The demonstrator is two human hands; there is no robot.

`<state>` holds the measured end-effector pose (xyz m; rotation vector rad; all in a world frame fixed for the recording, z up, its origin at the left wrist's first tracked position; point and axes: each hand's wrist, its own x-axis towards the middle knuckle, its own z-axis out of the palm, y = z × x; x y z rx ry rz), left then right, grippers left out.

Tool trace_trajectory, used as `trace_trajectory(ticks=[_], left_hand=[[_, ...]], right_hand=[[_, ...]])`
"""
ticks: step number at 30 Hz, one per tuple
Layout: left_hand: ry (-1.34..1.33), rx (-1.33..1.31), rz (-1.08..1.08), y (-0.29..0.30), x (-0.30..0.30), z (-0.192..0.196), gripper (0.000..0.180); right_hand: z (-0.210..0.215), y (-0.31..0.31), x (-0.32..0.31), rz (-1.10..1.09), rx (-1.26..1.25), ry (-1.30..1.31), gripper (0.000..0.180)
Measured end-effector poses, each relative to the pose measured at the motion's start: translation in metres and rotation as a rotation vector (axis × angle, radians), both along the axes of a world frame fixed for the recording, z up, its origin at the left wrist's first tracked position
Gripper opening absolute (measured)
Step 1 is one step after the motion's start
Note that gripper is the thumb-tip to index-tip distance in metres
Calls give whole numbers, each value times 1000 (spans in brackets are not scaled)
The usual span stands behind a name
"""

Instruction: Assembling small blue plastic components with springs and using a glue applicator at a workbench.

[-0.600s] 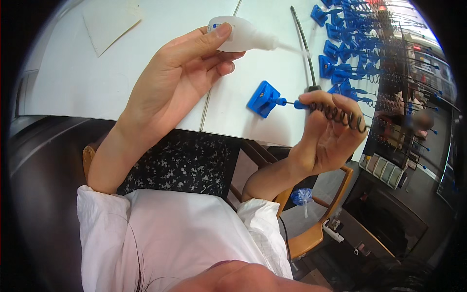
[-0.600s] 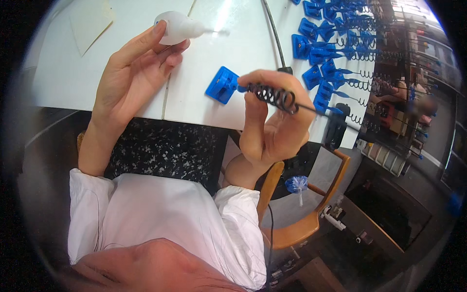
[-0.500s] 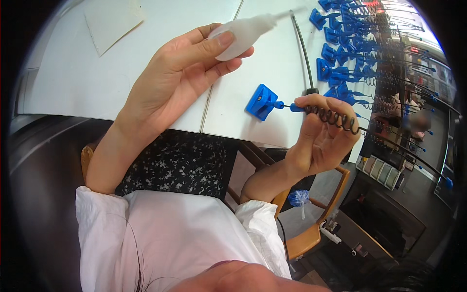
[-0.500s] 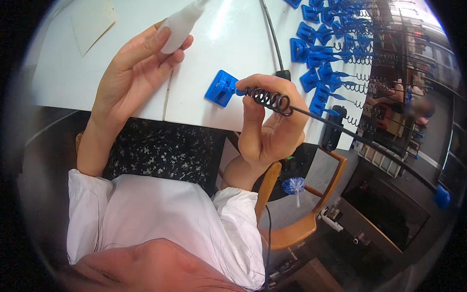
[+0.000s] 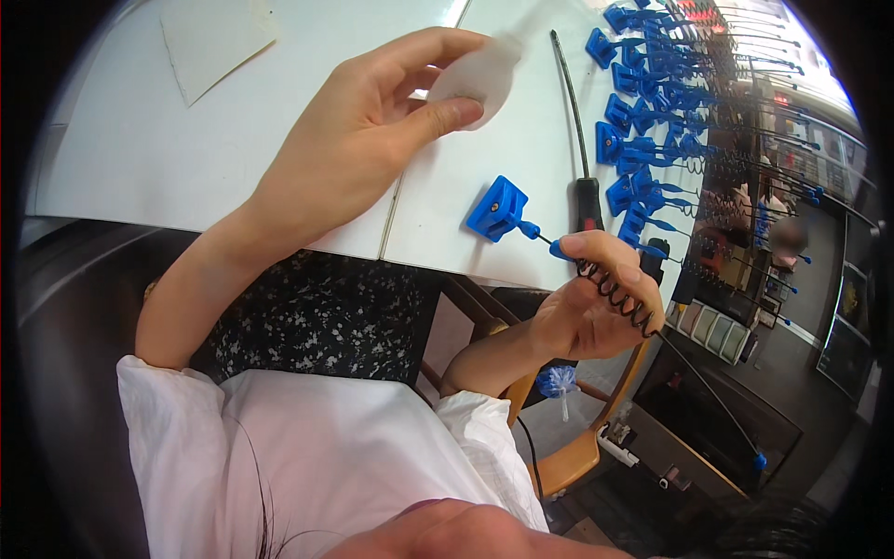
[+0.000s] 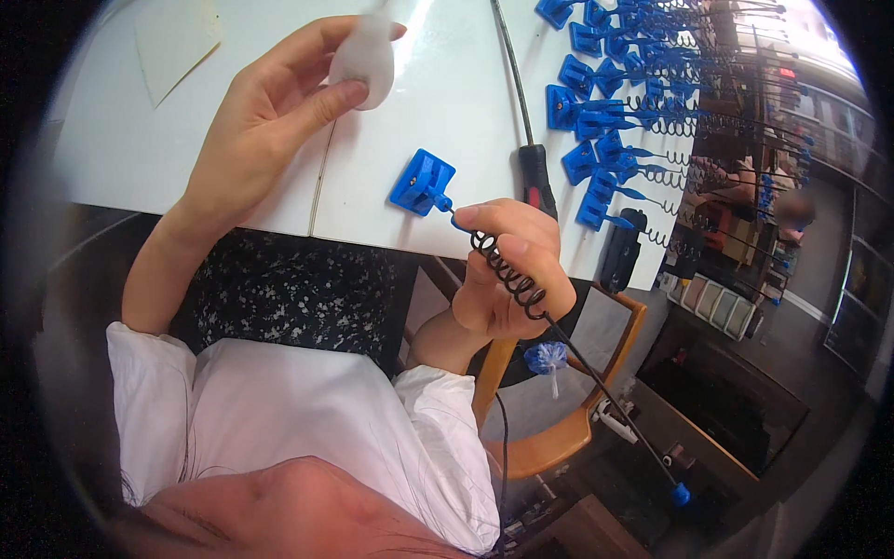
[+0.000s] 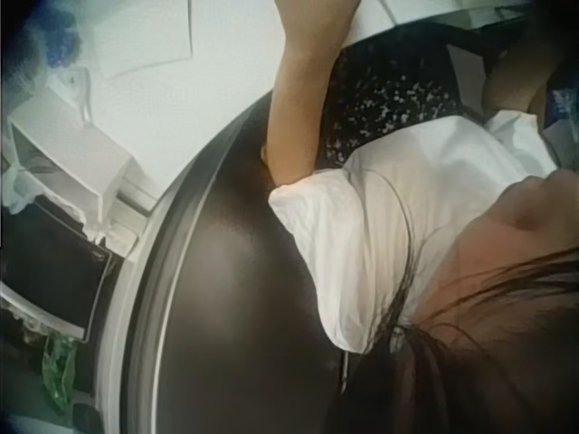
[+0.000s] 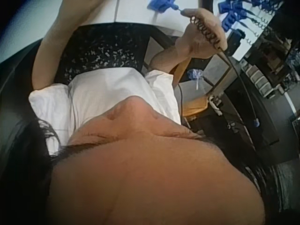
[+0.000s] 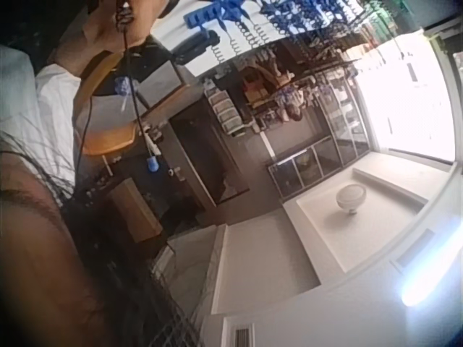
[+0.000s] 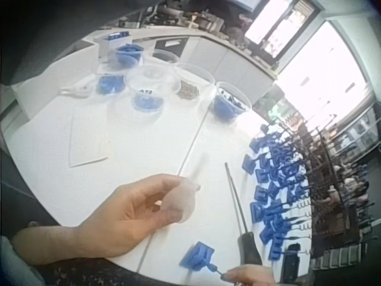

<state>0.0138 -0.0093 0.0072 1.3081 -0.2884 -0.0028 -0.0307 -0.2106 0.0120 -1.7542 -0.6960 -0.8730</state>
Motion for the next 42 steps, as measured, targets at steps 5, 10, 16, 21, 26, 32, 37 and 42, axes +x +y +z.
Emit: trace_trajectory(ticks=[5,10,16,21,26,32,37,42], left_hand=[[-170,170,131,-10,13,-7,24],[-319,493,163,-6,30,-12,22],[-400,553,251,-3,27,-14,26],[-405,700,245,8,-22,11,41],[-340,578,102,-34,-31,-8,35],[-375,609,75,-38,-25,-20,17],[-427,572,88,-40,-23,-25,10],[-429,556,108,-40,-23,-26,14]], right_hand=[[-1,1,2,8,45,9,25],[3,2,6,28,0,36,24],[7,4,10,-36,-54,97,28],[10,11,10,-62,11,161,33],[7,15,10,-33,53,219,36],[8,7,8,-30,16,267,39],[9,3,6,-67,-42,258,41],[7,0,1,-150,-104,323,40]])
